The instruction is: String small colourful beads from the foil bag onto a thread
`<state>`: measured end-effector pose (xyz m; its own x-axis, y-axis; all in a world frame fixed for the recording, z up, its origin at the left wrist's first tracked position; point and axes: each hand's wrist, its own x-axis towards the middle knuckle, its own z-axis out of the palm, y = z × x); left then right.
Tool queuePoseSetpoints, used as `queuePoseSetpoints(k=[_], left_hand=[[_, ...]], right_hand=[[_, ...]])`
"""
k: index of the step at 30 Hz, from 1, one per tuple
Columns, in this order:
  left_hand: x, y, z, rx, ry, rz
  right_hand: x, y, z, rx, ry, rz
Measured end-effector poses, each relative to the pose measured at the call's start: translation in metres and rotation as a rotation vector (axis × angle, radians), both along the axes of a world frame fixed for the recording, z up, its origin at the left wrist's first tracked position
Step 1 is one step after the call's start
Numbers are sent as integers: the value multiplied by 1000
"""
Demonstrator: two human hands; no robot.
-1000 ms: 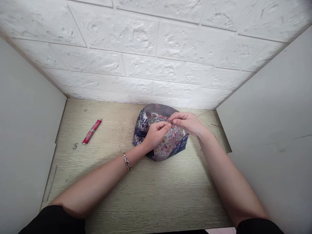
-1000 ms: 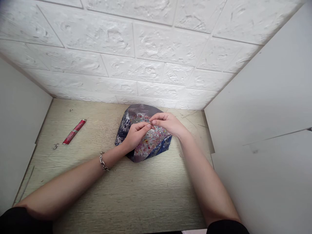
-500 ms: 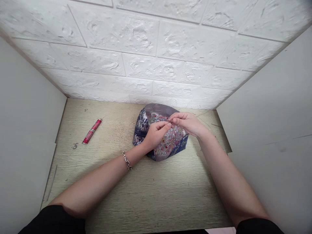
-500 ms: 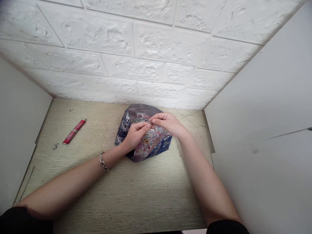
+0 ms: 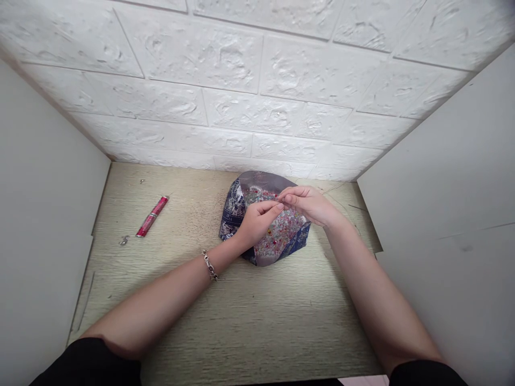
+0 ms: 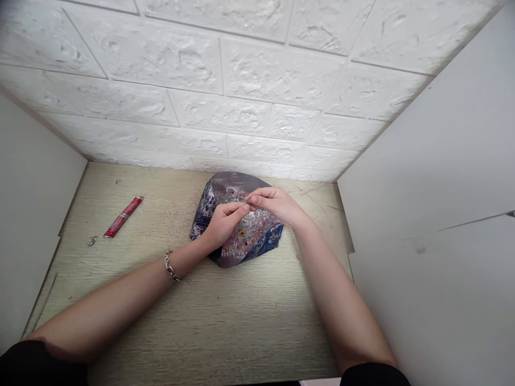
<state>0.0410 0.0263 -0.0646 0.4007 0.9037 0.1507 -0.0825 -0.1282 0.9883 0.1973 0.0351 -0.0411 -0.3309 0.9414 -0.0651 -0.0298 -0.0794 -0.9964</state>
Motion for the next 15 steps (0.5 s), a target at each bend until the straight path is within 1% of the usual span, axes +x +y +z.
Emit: queuePoseSetpoints(k=[7, 15], left_hand=[[0, -1, -1, 19, 9, 0], [-1, 0, -2, 32, 9, 1]], right_hand=[[-4, -2, 5, -96, 101, -79], [-5, -3, 7, -92, 98, -87]])
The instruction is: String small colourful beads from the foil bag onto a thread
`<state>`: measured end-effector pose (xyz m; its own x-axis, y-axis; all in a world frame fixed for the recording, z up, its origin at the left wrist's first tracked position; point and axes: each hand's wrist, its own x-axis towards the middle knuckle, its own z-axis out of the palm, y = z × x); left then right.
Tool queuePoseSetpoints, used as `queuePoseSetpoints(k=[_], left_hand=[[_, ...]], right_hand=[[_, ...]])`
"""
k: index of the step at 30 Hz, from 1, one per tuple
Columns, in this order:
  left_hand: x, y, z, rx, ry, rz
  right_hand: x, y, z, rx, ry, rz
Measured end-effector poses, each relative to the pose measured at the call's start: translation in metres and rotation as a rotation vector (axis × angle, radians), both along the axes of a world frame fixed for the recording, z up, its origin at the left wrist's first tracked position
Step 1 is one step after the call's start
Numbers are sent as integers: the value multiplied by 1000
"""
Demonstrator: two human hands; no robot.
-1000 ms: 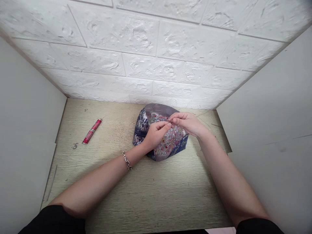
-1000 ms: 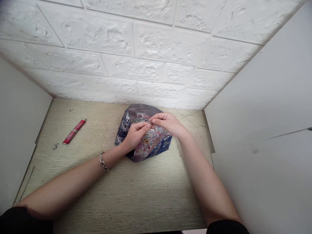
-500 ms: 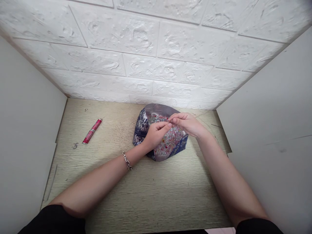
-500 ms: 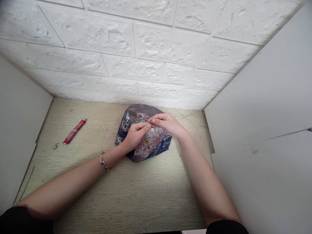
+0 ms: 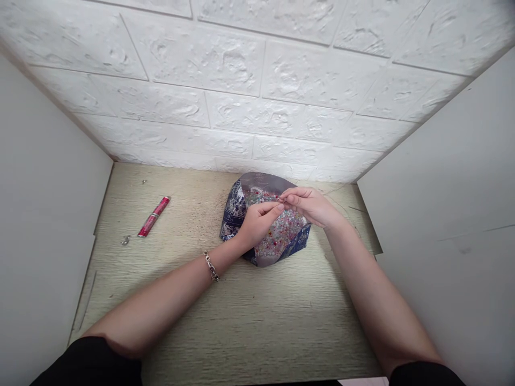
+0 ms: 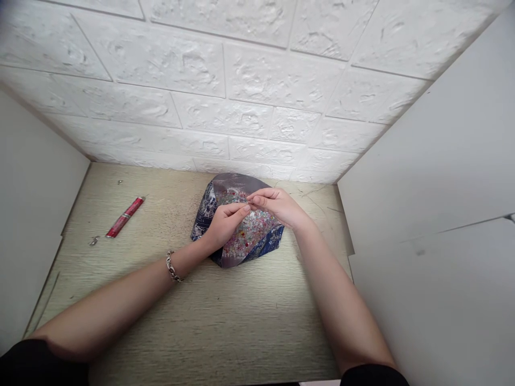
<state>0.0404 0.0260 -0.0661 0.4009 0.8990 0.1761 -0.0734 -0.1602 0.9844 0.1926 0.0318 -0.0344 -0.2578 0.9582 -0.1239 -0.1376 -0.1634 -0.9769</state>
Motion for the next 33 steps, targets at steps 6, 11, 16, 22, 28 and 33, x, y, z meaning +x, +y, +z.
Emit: queuePoseSetpoints(k=[6, 11, 16, 22, 28, 33], left_hand=[[0, 0, 1, 2, -1, -2], [1, 0, 2, -2, 4, 4], [0, -1, 3, -5, 14, 13], [-1, -1, 5, -1, 29, 10], [-1, -1, 5, -51, -2, -29], [-3, 1, 0, -160, -157, -112]], right_hand=[[1, 2, -3, 20, -14, 32], [2, 2, -4, 47, -56, 47], [3, 3, -6, 84, -86, 82], [5, 4, -8, 106, -149, 117], [-5, 0, 1, 217, -203, 38], [-15, -2, 6, 316, -199, -57]])
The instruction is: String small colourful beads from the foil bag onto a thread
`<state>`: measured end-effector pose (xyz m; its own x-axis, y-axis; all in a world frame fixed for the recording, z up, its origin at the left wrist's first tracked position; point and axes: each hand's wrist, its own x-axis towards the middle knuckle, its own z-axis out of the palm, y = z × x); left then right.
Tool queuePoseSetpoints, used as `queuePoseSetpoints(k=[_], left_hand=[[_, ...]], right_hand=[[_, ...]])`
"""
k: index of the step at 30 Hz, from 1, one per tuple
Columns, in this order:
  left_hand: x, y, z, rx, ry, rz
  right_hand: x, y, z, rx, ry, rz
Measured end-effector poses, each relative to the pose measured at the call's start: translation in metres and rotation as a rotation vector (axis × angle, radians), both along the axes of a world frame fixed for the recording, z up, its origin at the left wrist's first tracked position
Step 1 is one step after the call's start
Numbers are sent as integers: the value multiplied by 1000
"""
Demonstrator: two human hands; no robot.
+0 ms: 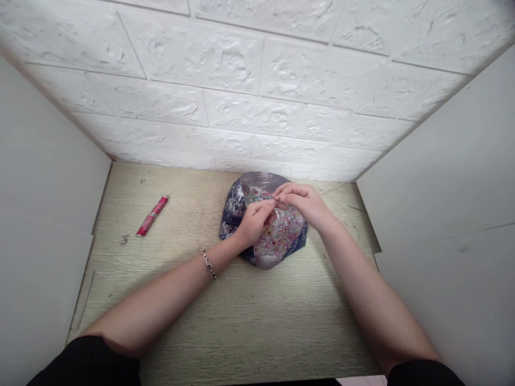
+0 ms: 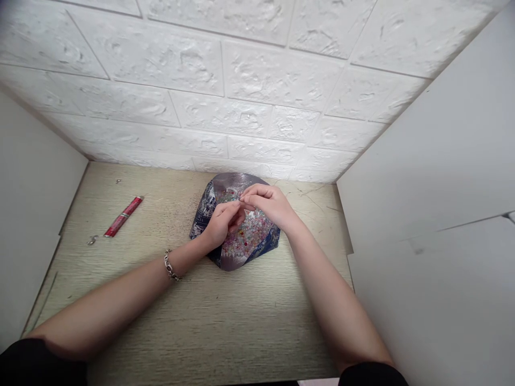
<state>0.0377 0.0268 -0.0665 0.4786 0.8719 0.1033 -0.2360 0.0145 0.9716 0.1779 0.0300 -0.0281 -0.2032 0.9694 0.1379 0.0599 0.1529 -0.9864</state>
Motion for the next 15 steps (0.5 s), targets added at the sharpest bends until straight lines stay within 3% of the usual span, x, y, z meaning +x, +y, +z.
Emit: queuePoseSetpoints(k=[9, 15], left_hand=[[0, 2, -1, -60, -50, -10], [-1, 8, -3, -89, -35, 4]], right_hand=[[-6, -3, -2, 67, -125, -44], [-8, -4, -2, 282, -470, -111]])
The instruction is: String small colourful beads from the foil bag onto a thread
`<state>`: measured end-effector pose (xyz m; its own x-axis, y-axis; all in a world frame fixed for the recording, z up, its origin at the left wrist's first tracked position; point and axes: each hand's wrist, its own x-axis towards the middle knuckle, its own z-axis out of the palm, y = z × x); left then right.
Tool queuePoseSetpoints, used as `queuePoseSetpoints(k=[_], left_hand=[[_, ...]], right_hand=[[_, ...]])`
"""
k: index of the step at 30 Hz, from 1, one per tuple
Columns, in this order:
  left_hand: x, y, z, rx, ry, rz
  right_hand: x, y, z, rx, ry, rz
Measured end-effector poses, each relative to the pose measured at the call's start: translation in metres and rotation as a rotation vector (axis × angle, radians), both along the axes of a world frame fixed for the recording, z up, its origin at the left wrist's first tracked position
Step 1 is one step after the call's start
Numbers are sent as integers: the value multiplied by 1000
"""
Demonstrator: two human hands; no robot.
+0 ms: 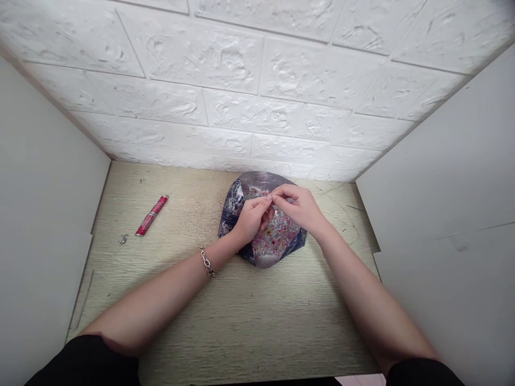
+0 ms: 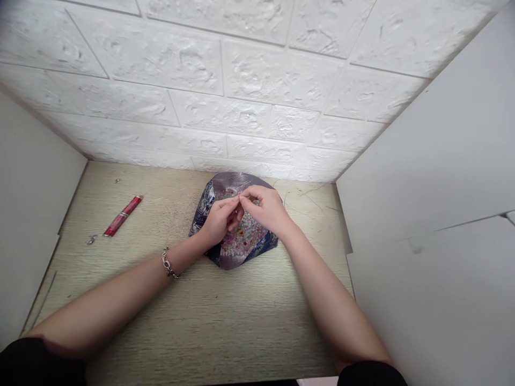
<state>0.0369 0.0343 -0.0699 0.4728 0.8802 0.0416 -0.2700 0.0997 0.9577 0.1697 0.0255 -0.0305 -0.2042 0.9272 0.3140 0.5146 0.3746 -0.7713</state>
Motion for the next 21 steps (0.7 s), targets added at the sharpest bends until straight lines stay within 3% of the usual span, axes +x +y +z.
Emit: queuePoseSetpoints(k=[4, 8, 15, 18, 21], left_hand=[[0, 2, -1, -57, -52, 20], [0, 2, -1, -91, -68, 21], [0, 1, 3, -92, -28, -8], [0, 1, 6, -112, -43, -20], [0, 1, 8, -147, -70, -39]], right_hand=[[0, -1, 1, 63, -81, 18], [0, -1, 2, -4, -43, 10], [4, 2, 0, -218, 105, -24], [4, 4, 1, -202, 178, -64], [5, 5, 7, -202, 394, -102]])
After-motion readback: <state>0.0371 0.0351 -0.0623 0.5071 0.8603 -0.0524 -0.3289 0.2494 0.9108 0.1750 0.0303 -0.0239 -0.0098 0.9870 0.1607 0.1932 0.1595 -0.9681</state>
